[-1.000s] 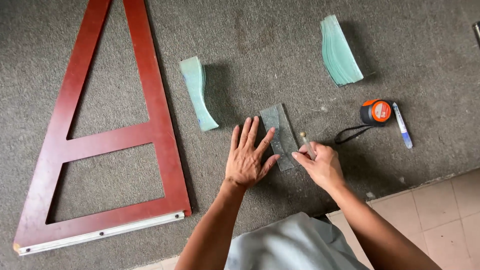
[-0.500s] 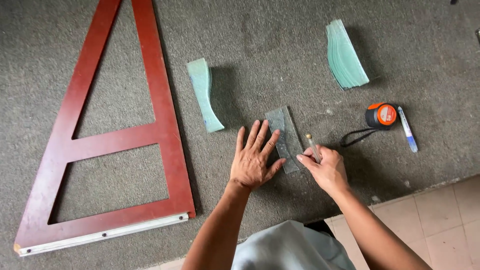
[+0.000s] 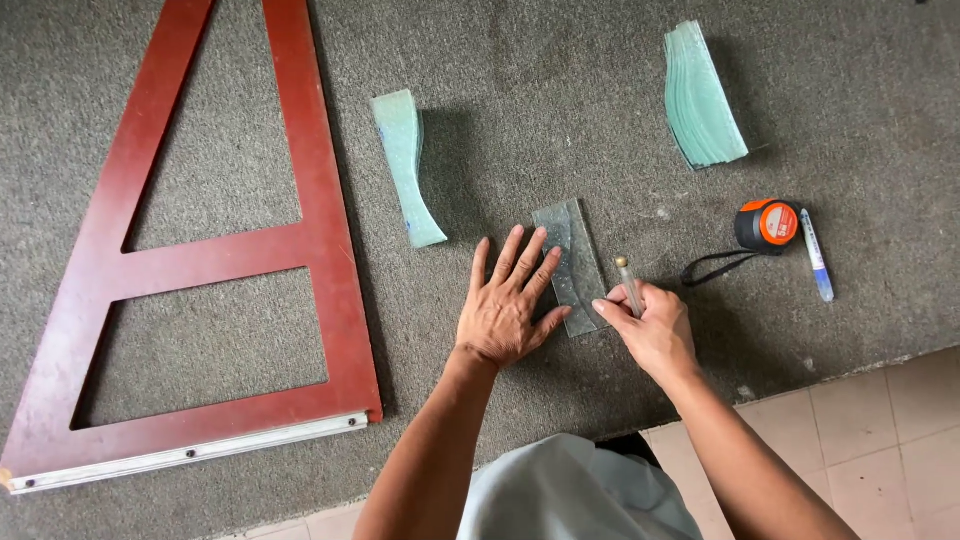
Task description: Cutting and breaking glass pieces using a hand-held glass cutter on a workbench.
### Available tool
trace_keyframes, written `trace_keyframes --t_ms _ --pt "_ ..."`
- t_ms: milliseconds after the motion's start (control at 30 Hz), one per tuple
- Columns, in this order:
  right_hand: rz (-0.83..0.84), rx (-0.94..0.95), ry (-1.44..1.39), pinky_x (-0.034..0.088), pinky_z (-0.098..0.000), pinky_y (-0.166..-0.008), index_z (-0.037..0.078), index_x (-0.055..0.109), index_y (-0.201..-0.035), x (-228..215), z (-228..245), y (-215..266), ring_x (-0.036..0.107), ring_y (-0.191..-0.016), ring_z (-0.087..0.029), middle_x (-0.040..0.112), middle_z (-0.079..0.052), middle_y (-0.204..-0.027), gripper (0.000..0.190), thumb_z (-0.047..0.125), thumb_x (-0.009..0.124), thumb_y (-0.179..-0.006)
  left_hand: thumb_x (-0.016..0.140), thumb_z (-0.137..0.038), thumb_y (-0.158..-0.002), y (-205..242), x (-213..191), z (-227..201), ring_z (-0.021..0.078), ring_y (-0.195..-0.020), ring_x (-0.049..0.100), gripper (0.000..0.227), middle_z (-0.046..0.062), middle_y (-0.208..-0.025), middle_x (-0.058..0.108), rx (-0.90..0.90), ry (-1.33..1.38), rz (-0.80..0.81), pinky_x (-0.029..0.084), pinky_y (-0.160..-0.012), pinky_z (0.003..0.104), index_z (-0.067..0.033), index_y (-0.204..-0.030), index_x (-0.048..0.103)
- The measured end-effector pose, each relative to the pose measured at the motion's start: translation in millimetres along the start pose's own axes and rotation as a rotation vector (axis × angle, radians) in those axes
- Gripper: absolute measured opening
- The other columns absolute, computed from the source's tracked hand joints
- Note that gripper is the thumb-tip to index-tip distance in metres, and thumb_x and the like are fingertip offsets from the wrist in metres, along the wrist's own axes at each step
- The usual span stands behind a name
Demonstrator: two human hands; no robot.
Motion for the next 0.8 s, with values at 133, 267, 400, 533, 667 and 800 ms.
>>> trace_keyframes --t_ms 133,267,400,533,667,800 --pt "-0.004 0.008 -0.001 0.041 -0.0293 -0.051 0.012 0.063 -0.072 -0.9 3.0 0.7 0.052 -0.051 -0.018 0.056 -0.005 -0.053 0.018 0.027 0.067 -0.064 0.039 -0.056 -0.078 -0.3 0.8 0.6 0.0212 -0.131 0.007 0.065 0.0 -0.141 0.011 -0.002 -0.002 0.019 0.002 -0.104 0.049 -0.0245 -0.133 0.02" --pt "0.004 0.034 0.038 0.04 -0.0298 -0.049 0.013 0.062 -0.068 -7.9 6.6 0.0 0.051 -0.048 -0.018 0.054 -0.004 -0.049 0.019 0.032 0.064 -0.068 0.039 -0.055 -0.078 -1.1 0.3 -0.2 0.0218 -0.13 0.009 0.065 0.0 -0.141 0.012 -0.005 0.008 0.02 0.003 -0.104 0.049 -0.0235 -0.132 0.022" --pt "-0.087 0.055 -0.097 0.037 -0.0262 -0.043 0.012 0.058 -0.061 -36.0 26.5 3.0 0.046 -0.039 -0.019 0.05 -0.003 -0.043 0.029 0.032 0.053 -0.081 0.037 -0.057 -0.078 -2.2 3.1 2.0 0.0225 -0.13 0.009 0.065 0.0 -0.141 0.012 -0.001 0.012 0.011 0.004 -0.103 0.049 -0.0236 -0.132 0.022" --pt "-0.104 -0.414 -0.279 0.042 -0.0295 -0.061 0.006 0.055 -0.092 -63.7 56.0 -4.4 0.047 -0.067 -0.021 0.044 -0.01 -0.071 0.044 0.04 0.027 -0.093 0.038 -0.056 -0.077 -1.4 2.7 1.2 0.0227 -0.13 0.009 0.065 0.0 -0.141 0.013 -0.008 0.017 0.017 0.005 -0.103 0.049 -0.0233 -0.132 0.023" --pt "-0.046 -0.36 -0.527 0.041 -0.0185 -0.036 -0.001 0.054 -0.096 -61.6 88.5 -10.4 0.047 -0.049 -0.012 0.046 -0.009 -0.062 0.037 0.03 0.034 -0.093 0.038 -0.056 -0.077 -4.4 0.7 3.9 0.0231 -0.129 0.014 0.065 0.001 -0.139 0.018 -0.001 0.046 -0.055 0.006 -0.103 0.049 -0.0223 -0.131 0.026" --pt "-0.07 -0.395 -0.589 0.044 -0.0218 -0.033 -0.009 0.055 -0.09 -48.1 97.4 -14.7 0.049 -0.04 -0.014 0.048 -0.014 -0.051 0.016 -0.003 0.057 -0.075 0.038 -0.055 -0.076 -2.7 -1.5 5.0 0.0229 -0.129 0.013 0.065 0.001 -0.139 0.018 -0.002 0.047 -0.056 0.007 -0.103 0.049 -0.0219 -0.13 0.026"
Point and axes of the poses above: each hand's wrist, its own y-axis away from the middle knuckle, its own x-axis out of the palm, z = x × y, the point moved 6 cm from there along -y, towards the middle knuckle
